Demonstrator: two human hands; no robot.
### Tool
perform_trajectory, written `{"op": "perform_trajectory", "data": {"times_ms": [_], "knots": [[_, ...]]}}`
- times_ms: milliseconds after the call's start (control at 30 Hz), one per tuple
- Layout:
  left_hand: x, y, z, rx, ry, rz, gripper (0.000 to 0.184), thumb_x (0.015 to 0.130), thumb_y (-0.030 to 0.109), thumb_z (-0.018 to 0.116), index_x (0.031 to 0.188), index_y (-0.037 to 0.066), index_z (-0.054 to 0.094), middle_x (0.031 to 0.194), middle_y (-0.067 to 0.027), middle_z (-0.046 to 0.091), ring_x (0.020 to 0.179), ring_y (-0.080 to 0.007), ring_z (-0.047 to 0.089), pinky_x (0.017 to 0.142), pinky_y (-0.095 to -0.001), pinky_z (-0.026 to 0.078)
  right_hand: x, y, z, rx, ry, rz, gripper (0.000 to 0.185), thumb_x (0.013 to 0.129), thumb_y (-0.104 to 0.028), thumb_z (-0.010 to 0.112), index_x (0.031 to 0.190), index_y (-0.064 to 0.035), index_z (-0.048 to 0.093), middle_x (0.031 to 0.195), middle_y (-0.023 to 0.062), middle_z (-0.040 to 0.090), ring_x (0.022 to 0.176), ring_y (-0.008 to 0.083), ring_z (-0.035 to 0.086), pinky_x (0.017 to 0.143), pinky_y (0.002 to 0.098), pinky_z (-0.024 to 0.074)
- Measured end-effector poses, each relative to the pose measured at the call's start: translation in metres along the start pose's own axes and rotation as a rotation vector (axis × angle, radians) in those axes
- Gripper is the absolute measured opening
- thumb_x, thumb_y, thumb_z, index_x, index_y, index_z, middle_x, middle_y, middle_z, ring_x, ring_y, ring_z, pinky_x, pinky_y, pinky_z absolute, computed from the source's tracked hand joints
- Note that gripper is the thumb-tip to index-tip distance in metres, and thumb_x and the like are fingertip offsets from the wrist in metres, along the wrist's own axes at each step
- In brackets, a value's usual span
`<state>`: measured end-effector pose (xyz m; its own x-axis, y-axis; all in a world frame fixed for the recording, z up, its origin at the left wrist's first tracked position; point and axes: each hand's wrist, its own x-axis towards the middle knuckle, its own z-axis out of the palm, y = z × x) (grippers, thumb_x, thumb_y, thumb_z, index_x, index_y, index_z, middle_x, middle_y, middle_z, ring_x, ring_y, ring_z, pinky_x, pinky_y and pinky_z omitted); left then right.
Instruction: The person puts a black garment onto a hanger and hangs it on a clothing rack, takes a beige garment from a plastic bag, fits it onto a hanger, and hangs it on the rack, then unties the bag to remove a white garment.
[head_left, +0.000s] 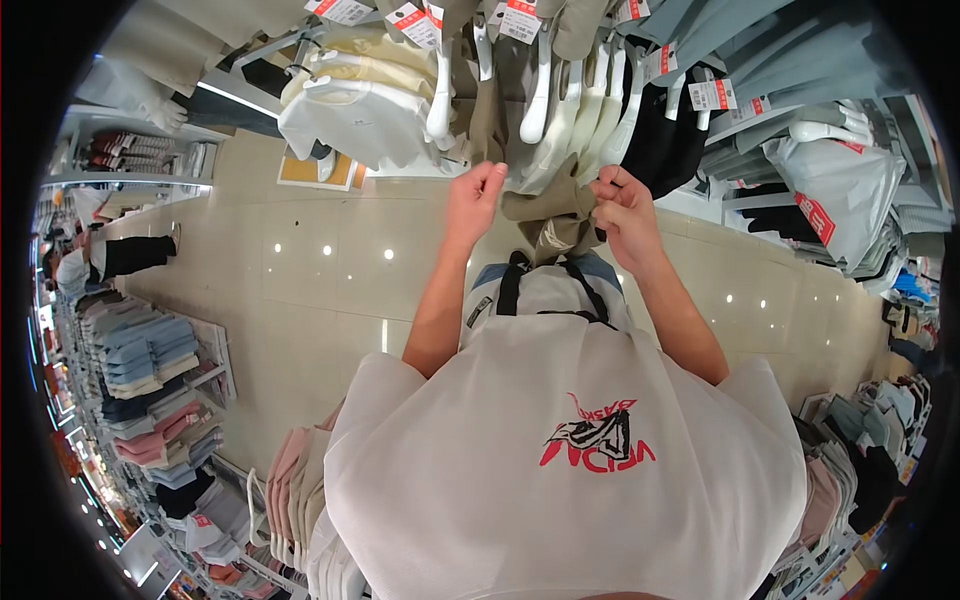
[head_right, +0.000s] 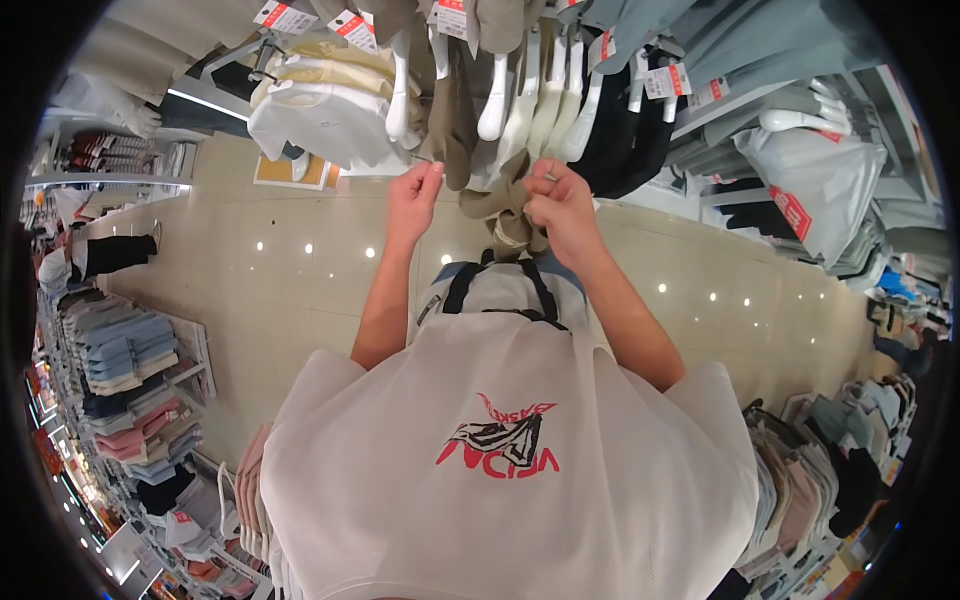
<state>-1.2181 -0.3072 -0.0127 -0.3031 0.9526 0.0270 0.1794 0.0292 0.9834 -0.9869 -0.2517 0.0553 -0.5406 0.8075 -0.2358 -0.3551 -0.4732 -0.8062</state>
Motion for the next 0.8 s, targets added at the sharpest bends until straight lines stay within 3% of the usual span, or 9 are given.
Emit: {"op": "perform_trajectory", "data": {"times_ms": [133,200,333,367,467,567,667,800], "knots": [[-0.003,0.018,0.016,-0.003,-0.209,0.283,0.019,0.088,0.011,0.066,0.081,0.001,0.051,0.069,-0.0032,0.051,0.062,-0.0155,0.044,0.058,-0.0281,0.038,-0.006,-0.001,0.005,-0.039,0.004,-0.008,0.036,0.068,0.014,0.048,0.097,-0.0079,0.047,0.086,0.0022,0.059,0.055,0.0016,0.035,0.048,0.0198,0.0234],[-0.003,0.036,0.029,-0.010,-0.190,0.374,0.014,0.082,0.004,0.066,0.090,0.003,0.054,0.082,-0.0047,0.056,0.075,-0.0185,0.052,0.068,-0.0287,0.041,-0.007,0.000,0.004,-0.052,0.008,-0.005,0.036,0.068,0.014,0.048,0.097,-0.0080,0.047,0.086,0.0026,0.060,0.056,0.0016,0.037,0.049,0.0200,0.0241],[0.001,0.033,0.038,-0.039,-0.213,0.365,0.039,0.073,-0.006,0.058,0.109,0.007,0.055,0.109,-0.0073,0.061,0.103,-0.0233,0.057,0.086,-0.0314,0.042,-0.011,0.002,0.000,-0.070,0.000,0.015,0.037,0.068,0.014,0.049,0.097,-0.0079,0.046,0.085,0.0025,0.060,0.057,0.0020,0.040,0.050,0.0200,0.0259],[0.002,0.031,0.038,-0.029,-0.201,0.381,0.051,0.068,-0.008,0.050,0.117,0.008,0.053,0.113,-0.0072,0.062,0.107,-0.0248,0.058,0.090,-0.0323,0.041,-0.012,0.002,-0.001,-0.079,-0.011,0.012,0.037,0.067,0.014,0.049,0.097,-0.0079,0.046,0.085,0.0025,0.060,0.057,0.0021,0.041,0.050,0.0199,0.0263],[0.006,0.036,0.035,-0.024,-0.261,0.355,0.053,0.069,-0.007,0.050,0.120,0.007,0.052,0.110,-0.0066,0.064,0.107,-0.0242,0.058,0.093,-0.0331,0.041,-0.015,0.003,-0.001,-0.100,-0.039,0.017,0.038,0.067,0.015,0.049,0.097,-0.0079,0.046,0.085,0.0026,0.061,0.058,0.0023,0.042,0.051,0.0197,0.0275],[0.008,0.039,0.032,-0.087,-0.463,0.301,0.061,0.067,-0.009,0.047,0.126,0.005,0.049,0.110,-0.0078,0.063,0.106,-0.0219,0.057,0.098,-0.0342,0.038,-0.017,0.005,0.001,-0.117,-0.038,0.034,0.039,0.066,0.015,0.050,0.098,-0.0078,0.046,0.085,0.0027,0.061,0.058,0.0022,0.042,0.051,0.0197,0.0278],[0.007,0.041,0.035,0.069,-0.535,0.282,0.056,0.068,-0.009,0.049,0.122,0.006,0.053,0.097,-0.0075,0.066,0.104,-0.0226,0.058,0.096,-0.0332,0.039,-0.016,0.007,0.000,-0.109,-0.054,0.034,0.038,0.068,0.015,0.050,0.098,-0.0073,0.047,0.084,0.0024,0.061,0.062,0.0030,0.047,0.053,0.0194,0.0306],[0.006,0.032,0.040,0.195,-0.355,0.322,0.042,0.070,-0.006,0.054,0.110,0.005,0.060,0.081,-0.0058,0.066,0.088,-0.0225,0.062,0.086,-0.0316,0.044,-0.013,0.011,-0.012,-0.096,-0.092,0.014,0.035,0.071,0.014,0.052,0.100,-0.0063,0.049,0.085,0.0019,0.061,0.069,0.0053,0.056,0.057,0.0185,0.0378]]}}
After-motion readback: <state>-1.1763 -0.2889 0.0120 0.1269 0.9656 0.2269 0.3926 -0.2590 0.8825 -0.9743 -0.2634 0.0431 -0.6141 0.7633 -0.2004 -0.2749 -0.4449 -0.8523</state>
